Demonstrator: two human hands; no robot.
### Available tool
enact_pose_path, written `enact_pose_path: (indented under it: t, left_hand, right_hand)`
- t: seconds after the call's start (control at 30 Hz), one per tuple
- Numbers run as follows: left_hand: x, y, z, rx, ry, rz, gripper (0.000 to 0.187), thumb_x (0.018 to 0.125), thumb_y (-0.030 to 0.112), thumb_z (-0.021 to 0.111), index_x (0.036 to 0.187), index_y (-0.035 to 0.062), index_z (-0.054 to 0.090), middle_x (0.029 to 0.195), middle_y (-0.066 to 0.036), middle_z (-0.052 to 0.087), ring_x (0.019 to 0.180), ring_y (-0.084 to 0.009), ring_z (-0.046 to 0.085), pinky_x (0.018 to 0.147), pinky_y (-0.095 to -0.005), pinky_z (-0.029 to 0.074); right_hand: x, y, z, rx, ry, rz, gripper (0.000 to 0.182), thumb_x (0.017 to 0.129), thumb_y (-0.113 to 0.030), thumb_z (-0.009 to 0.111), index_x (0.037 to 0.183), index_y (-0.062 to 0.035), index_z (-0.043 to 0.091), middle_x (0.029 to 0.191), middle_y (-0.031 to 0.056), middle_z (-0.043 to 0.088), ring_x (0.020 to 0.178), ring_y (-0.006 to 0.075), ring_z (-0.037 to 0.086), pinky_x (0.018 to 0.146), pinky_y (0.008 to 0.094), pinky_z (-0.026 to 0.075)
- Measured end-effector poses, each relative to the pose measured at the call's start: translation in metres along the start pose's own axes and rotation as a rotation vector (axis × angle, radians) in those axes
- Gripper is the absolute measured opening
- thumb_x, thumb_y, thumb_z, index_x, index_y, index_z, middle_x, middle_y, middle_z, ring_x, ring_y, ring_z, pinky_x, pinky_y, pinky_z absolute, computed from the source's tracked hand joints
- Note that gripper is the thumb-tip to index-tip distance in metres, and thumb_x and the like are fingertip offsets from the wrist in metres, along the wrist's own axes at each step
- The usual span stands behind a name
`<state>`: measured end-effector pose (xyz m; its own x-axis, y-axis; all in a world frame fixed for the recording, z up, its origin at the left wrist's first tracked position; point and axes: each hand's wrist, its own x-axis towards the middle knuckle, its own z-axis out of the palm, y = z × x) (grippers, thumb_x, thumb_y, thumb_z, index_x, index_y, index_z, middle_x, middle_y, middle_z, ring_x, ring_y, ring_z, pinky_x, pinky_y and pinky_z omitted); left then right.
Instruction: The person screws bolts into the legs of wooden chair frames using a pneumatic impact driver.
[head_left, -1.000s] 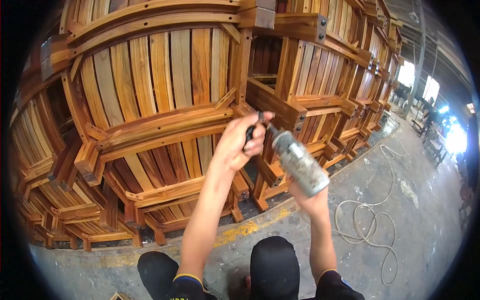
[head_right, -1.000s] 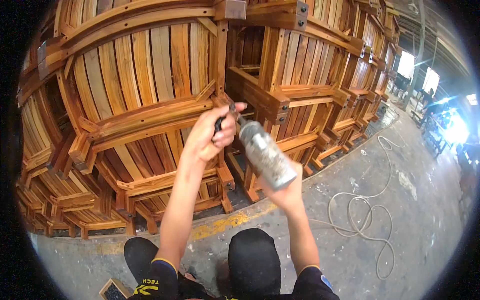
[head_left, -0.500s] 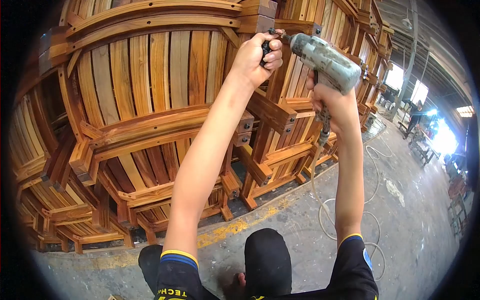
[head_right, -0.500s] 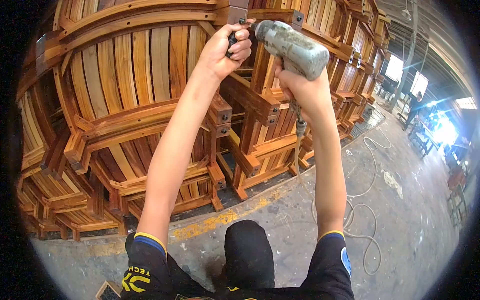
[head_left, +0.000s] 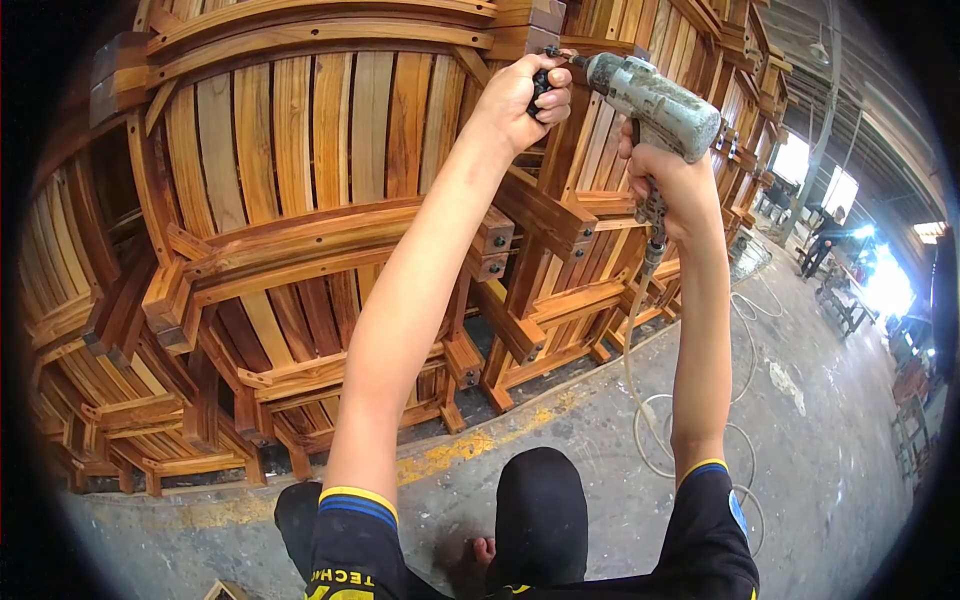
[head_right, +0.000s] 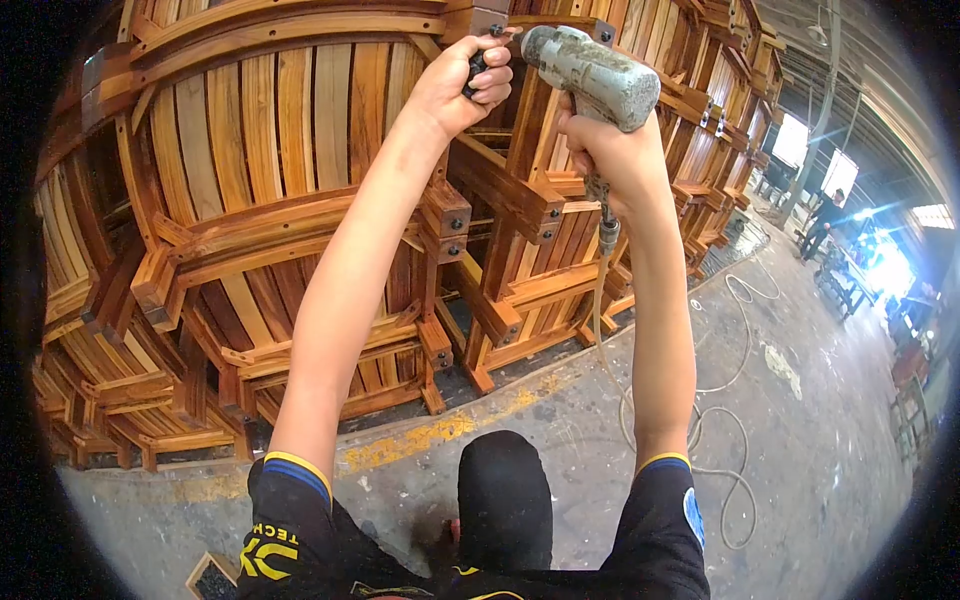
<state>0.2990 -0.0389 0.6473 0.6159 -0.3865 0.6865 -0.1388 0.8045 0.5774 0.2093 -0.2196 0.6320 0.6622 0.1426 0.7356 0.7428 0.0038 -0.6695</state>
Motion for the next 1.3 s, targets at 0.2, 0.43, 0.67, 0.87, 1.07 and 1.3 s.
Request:
enact_pose_path:
  t: [0.2, 0.43, 0.67, 0.87, 1.07, 1.3]
  left_hand:
    - [-0.016, 0.001, 0.002, 0.242, 0.179, 0.015, 0.020, 0.093, 0.011, 0.043, 0.103, -0.0014, 0.055, 0.065, 0.001, 0.048, 0.045, -0.0065, 0.033, 0.038, -0.0203, 0.026]
    - [-0.075, 0.006, -0.028, 0.521, 0.600, 0.193, 0.033, 0.092, 0.007, 0.042, 0.121, -0.0077, 0.048, 0.063, -0.002, 0.049, 0.045, -0.0060, 0.037, 0.038, -0.0217, 0.027]
    - [-0.098, -0.038, -0.048, 0.268, 0.508, 0.099, 0.029, 0.092, 0.012, 0.046, 0.114, -0.0066, 0.050, 0.062, -0.001, 0.050, 0.043, -0.0055, 0.037, 0.035, -0.0208, 0.027]
    - [-0.139, -0.098, -0.028, -0.016, 0.460, -0.014, 0.027, 0.091, 0.016, 0.047, 0.112, 0.0005, 0.053, 0.061, 0.000, 0.049, 0.041, -0.0062, 0.038, 0.034, -0.0211, 0.026]
    - [-0.187, -0.177, -0.030, -0.283, 0.464, -0.295, 0.024, 0.089, 0.012, 0.045, 0.111, 0.0039, 0.053, 0.061, -0.001, 0.050, 0.041, -0.0058, 0.038, 0.034, -0.0198, 0.025]
    - [-0.256, -0.281, -0.067, -0.224, 0.736, -0.506, 0.023, 0.084, 0.013, 0.049, 0.103, 0.0018, 0.053, 0.060, -0.005, 0.051, 0.041, -0.0085, 0.040, 0.032, -0.0217, 0.025]
  right_hand:
    - [0.000, -0.004, 0.001, -0.063, -0.013, 0.003, 0.027, 0.065, 0.009, 0.050, 0.091, 0.0025, 0.057, 0.075, 0.0062, 0.056, 0.048, 0.0096, 0.044, 0.042, 0.0224, 0.035]
    - [0.001, -0.006, 0.002, -0.137, -0.004, 0.035, 0.028, 0.064, 0.008, 0.051, 0.090, 0.0016, 0.056, 0.076, 0.0048, 0.055, 0.048, 0.0093, 0.044, 0.042, 0.0231, 0.035]
    - [0.005, -0.005, -0.006, -0.032, -0.009, 0.056, 0.027, 0.064, 0.009, 0.051, 0.090, 0.0034, 0.058, 0.075, 0.0076, 0.057, 0.050, 0.0108, 0.043, 0.043, 0.0235, 0.035]
    - [0.009, -0.006, -0.012, -0.120, 0.008, 0.074, 0.026, 0.063, 0.006, 0.051, 0.088, 0.0019, 0.059, 0.077, 0.0067, 0.060, 0.048, 0.0115, 0.043, 0.044, 0.0256, 0.036]
    - [0.011, -0.006, -0.008, -0.147, -0.009, 0.072, 0.026, 0.063, 0.007, 0.051, 0.087, 0.0015, 0.059, 0.076, 0.0058, 0.059, 0.049, 0.0108, 0.043, 0.044, 0.0250, 0.035]
    - [0.015, -0.012, -0.009, -0.218, -0.081, 0.092, 0.032, 0.066, 0.003, 0.050, 0.097, -0.0018, 0.055, 0.081, 0.0030, 0.057, 0.047, 0.0078, 0.040, 0.046, 0.0224, 0.035]
